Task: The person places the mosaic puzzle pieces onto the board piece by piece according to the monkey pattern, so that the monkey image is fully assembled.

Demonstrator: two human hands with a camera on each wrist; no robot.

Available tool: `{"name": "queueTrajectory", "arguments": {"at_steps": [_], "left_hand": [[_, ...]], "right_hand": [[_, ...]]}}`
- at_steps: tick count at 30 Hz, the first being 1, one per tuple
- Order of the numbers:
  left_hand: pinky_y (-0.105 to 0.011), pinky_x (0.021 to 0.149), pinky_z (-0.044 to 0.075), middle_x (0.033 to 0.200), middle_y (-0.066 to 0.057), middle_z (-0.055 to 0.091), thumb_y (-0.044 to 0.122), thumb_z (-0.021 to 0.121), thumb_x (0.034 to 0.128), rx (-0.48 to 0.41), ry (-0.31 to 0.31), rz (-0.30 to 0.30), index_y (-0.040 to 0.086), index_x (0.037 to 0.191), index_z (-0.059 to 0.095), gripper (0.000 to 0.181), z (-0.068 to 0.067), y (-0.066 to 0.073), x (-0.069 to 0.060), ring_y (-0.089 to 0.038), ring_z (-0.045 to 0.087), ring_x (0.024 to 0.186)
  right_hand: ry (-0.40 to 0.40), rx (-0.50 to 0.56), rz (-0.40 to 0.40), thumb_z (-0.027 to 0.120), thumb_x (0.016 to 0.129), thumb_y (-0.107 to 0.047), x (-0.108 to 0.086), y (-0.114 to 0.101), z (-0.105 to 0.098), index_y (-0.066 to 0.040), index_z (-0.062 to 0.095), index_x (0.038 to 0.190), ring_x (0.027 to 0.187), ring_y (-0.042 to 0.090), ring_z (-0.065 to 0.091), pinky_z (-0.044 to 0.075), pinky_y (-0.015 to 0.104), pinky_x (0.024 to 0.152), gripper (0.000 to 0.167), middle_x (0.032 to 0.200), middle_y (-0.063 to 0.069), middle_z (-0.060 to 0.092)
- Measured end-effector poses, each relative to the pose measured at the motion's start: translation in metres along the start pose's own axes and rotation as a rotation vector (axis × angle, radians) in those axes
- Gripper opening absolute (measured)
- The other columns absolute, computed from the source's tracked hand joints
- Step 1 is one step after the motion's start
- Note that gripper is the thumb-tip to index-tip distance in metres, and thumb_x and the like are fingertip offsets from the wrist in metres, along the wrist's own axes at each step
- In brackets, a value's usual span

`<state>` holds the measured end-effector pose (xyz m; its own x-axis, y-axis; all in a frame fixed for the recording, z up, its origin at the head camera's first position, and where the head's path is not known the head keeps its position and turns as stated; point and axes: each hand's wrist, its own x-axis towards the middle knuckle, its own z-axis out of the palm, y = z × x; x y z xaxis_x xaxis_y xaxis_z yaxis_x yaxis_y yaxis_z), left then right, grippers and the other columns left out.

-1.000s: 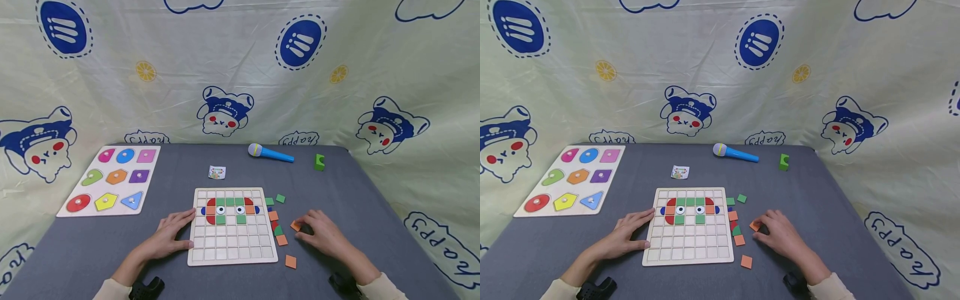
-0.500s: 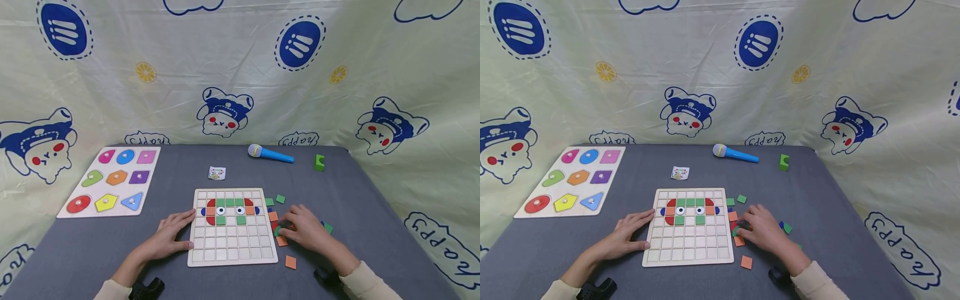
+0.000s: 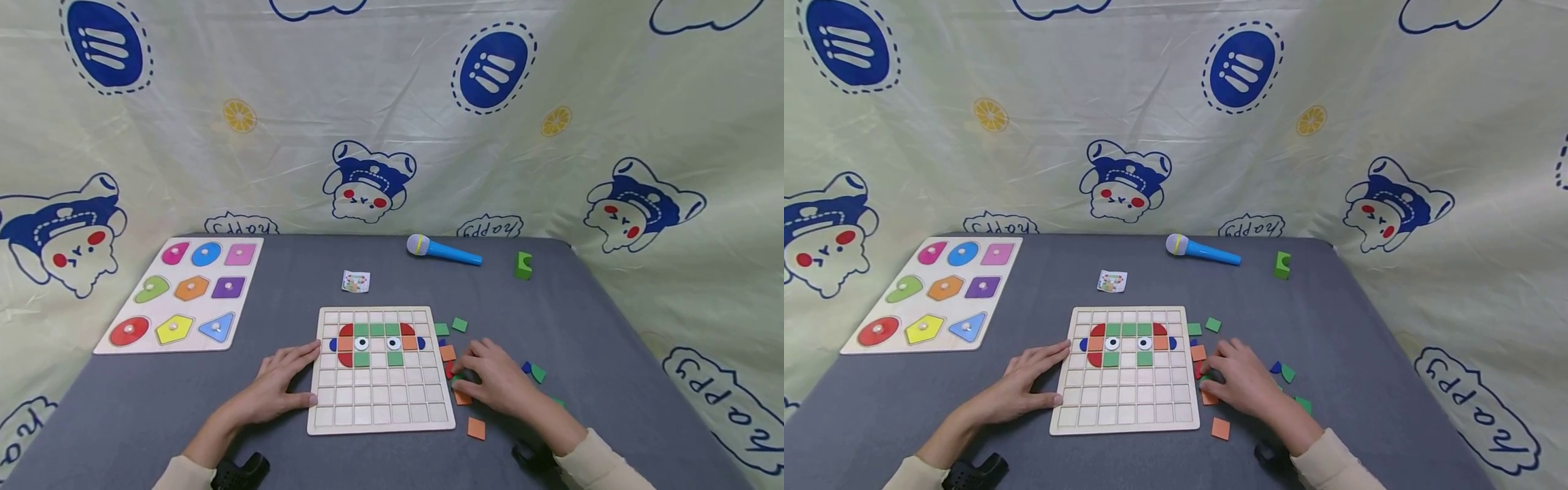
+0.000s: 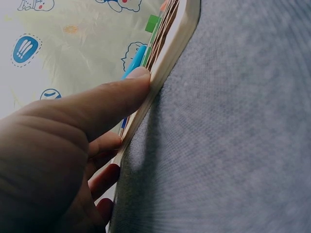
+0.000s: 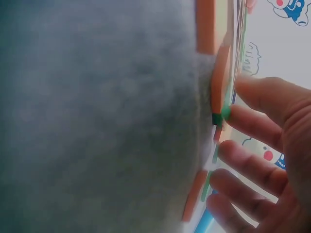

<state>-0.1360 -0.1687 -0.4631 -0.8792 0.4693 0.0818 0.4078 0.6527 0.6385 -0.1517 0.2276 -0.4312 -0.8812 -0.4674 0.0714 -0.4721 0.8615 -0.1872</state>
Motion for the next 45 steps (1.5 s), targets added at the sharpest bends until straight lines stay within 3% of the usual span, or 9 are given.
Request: {"name": "queueTrajectory", "arguments": {"at_steps": [6,12,24,34,40,45], "left_hand": [[-0.049,0.093,0.022,0.152,-0.007,0.035,0.039,0.071,0.0812,0.002,0.008,-0.002,0.007,0.144,0.039,0.077,-0.002,0.000,-0.001,-0.029,0.034,0.129],[-0.049,0.093,0.022,0.153,-0.007,0.035,0.040,0.070,0.0815,-0.001,0.004,0.001,0.008,0.145,0.039,0.077,-0.001,-0.001,0.000,-0.029,0.034,0.129],[-0.050,0.094,0.021,0.153,-0.006,0.034,0.040,0.070,0.0819,-0.009,-0.011,-0.006,0.008,0.145,0.038,0.077,0.000,0.002,0.001,-0.029,0.033,0.130],[-0.050,0.094,0.021,0.153,-0.007,0.034,0.039,0.070,0.0816,-0.005,-0.009,-0.002,0.007,0.145,0.038,0.077,0.000,0.002,0.001,-0.029,0.033,0.130],[-0.051,0.095,0.021,0.153,-0.007,0.035,0.038,0.071,0.0808,-0.003,-0.005,-0.013,0.008,0.144,0.039,0.077,-0.002,0.001,0.000,-0.029,0.033,0.130],[-0.050,0.095,0.021,0.153,-0.006,0.035,0.039,0.071,0.0812,-0.001,-0.006,-0.010,0.008,0.144,0.039,0.077,-0.001,0.001,0.000,-0.029,0.034,0.130]], "right_hand": [[0.008,0.000,0.006,0.074,0.078,-0.039,-0.006,0.003,0.000,-0.030,0.069,0.086,0.079,0.005,0.037,0.033,0.023,0.068,0.013,0.087,-0.013,0.050],[0.050,-0.017,0.016,0.075,0.078,-0.037,0.001,0.002,0.002,-0.026,0.071,0.092,0.080,0.006,0.038,0.035,0.025,0.069,0.019,0.086,-0.011,0.052],[-0.005,-0.026,0.024,0.075,0.078,-0.036,0.008,-0.002,0.002,-0.024,0.072,0.102,0.083,0.008,0.039,0.035,0.026,0.070,0.027,0.091,-0.009,0.054],[0.009,-0.053,0.079,0.075,0.078,-0.035,-0.006,0.017,-0.003,-0.023,0.073,0.100,0.079,0.010,0.037,0.030,0.025,0.066,0.025,0.085,-0.008,0.052],[0.002,-0.058,0.126,0.075,0.077,-0.034,-0.013,0.023,-0.005,-0.021,0.072,0.097,0.082,0.012,0.040,0.032,0.027,0.068,0.024,0.089,-0.005,0.054],[0.011,-0.083,0.118,0.074,0.078,-0.029,-0.014,0.025,-0.004,-0.021,0.071,0.098,0.083,0.012,0.041,0.035,0.029,0.069,0.022,0.091,-0.005,0.054]]}}
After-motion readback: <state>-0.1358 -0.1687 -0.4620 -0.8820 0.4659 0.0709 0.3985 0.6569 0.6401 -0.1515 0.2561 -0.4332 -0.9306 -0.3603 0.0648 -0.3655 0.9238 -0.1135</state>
